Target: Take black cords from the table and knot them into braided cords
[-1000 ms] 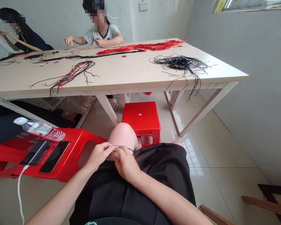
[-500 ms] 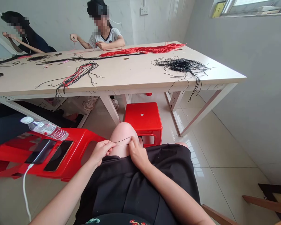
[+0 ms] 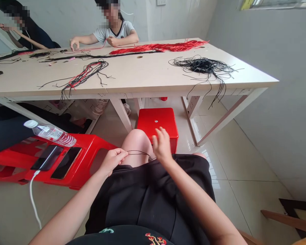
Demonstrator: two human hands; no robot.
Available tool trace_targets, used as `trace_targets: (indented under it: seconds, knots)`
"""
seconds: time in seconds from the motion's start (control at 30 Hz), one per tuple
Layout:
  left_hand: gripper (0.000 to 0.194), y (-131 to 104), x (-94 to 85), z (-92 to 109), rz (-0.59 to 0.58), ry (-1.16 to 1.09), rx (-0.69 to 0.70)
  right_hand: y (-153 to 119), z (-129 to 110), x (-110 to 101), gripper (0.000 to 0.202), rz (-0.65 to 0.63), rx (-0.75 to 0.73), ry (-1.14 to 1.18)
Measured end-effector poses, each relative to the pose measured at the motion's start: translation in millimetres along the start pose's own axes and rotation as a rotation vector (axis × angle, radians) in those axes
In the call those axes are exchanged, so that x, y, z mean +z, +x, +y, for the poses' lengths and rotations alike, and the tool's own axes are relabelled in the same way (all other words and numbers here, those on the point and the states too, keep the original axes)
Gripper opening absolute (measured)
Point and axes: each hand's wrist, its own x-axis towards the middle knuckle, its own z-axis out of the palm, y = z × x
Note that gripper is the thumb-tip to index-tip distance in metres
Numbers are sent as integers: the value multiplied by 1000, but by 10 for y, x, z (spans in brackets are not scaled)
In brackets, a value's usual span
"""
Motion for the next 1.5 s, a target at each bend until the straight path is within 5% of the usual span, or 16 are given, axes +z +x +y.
trace_targets:
  seconds: [0.07,0.2,0.93,1.13,1.5]
  knots:
    - [17,-20,20,-5,4,15,26,-158,-396,207,50,-12,-150,134]
    - [20,-39,43,-31,42,36,94,-316,-779,499,53,-150,-106,165]
    - [14,304,44,120,137,-213,-39,217,-939,470,50,-93,107,197]
    - [13,385,51,186,133,-259,-54,557,-918,463,55,-85,178,210]
    - [14,534,18,187,118,-334,-81,761,-965,510,63,-83,98,105]
